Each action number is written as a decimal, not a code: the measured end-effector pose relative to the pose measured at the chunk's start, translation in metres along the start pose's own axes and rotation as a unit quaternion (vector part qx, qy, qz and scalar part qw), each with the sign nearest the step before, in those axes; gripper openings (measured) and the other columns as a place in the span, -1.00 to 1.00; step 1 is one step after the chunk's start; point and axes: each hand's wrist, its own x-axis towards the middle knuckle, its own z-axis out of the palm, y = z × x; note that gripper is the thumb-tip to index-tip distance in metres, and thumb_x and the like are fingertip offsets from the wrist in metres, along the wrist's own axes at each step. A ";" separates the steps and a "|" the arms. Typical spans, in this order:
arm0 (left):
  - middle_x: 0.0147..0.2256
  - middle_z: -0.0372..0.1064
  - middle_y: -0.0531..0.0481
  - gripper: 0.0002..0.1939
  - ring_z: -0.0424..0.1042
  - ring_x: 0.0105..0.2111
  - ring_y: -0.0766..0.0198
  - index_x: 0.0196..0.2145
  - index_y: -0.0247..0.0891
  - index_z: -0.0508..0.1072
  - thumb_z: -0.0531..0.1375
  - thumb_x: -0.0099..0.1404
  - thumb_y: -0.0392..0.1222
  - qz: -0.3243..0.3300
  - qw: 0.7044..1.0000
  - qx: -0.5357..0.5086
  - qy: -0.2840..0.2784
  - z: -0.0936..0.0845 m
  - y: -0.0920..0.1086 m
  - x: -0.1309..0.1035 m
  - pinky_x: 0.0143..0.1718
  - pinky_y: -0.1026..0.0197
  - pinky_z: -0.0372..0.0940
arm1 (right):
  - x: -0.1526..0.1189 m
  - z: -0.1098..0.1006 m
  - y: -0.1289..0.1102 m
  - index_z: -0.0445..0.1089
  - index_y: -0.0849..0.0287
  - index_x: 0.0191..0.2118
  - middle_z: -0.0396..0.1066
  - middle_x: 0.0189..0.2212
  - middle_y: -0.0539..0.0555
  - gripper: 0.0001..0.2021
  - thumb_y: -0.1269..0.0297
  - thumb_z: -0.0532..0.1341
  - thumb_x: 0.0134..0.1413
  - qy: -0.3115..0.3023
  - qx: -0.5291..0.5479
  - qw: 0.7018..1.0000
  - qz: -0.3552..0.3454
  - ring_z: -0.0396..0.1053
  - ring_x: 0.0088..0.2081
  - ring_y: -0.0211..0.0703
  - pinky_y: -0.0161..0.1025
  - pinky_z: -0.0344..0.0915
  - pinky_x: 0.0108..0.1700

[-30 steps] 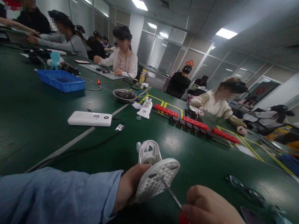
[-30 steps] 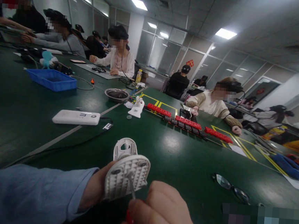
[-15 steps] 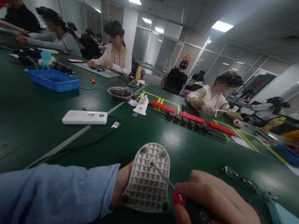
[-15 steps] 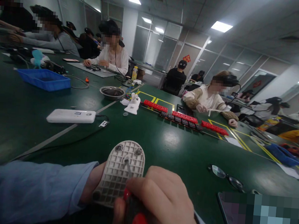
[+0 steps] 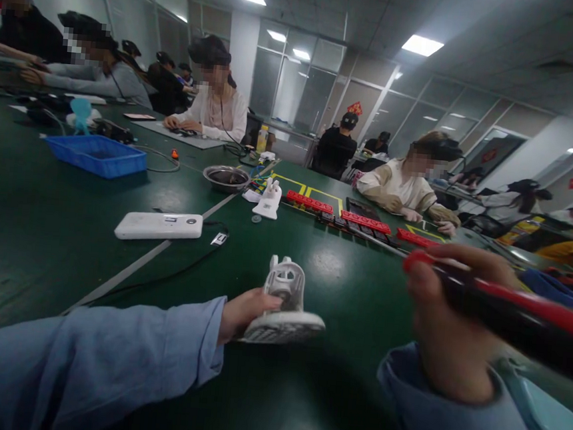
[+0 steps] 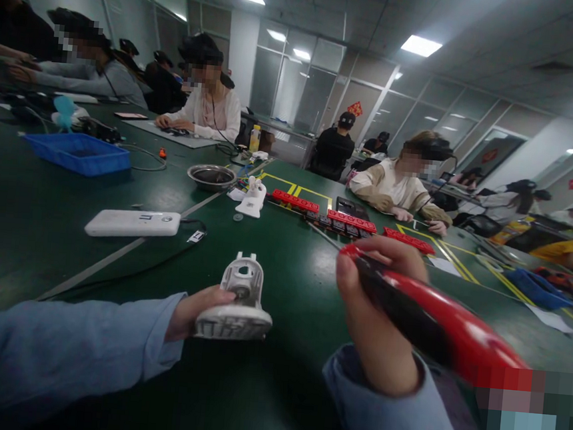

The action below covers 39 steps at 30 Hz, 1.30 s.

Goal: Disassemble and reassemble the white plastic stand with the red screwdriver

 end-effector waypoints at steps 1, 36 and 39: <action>-0.32 0.43 -0.13 -0.47 0.41 -0.30 0.13 -0.19 -0.38 0.32 0.26 -0.09 -0.03 0.033 0.997 0.067 -0.009 -0.004 0.002 0.004 -0.17 0.05 0.20 | 0.002 0.010 0.017 0.29 0.15 -0.32 0.32 -0.47 -0.02 -0.84 0.25 0.22 -0.06 -0.019 -0.017 1.000 0.001 0.29 -0.49 -0.28 -0.35 0.26 -0.45; 0.12 0.07 -0.07 -0.19 0.04 0.11 0.06 0.06 -0.14 0.20 0.28 -0.22 -0.30 0.166 0.719 0.667 -0.102 -0.032 0.011 0.014 0.12 0.05 -0.08 | 0.011 0.073 0.021 0.26 0.19 -0.63 0.27 -0.64 0.03 -0.53 -0.04 -0.05 0.08 -0.280 -0.074 0.945 0.151 0.28 -0.49 -0.22 -0.29 0.14 -0.39; 0.17 -0.06 -0.15 -0.06 -0.02 0.13 0.04 0.14 -0.21 0.05 0.30 -0.23 -0.25 0.162 0.724 0.668 -0.062 -0.033 0.008 0.012 0.13 0.04 -0.12 | 0.007 0.065 0.063 0.34 0.21 -0.48 0.36 -0.43 0.15 -0.70 0.18 0.00 0.13 -0.317 -0.265 0.879 0.237 0.32 -0.27 -0.08 -0.22 0.16 -0.25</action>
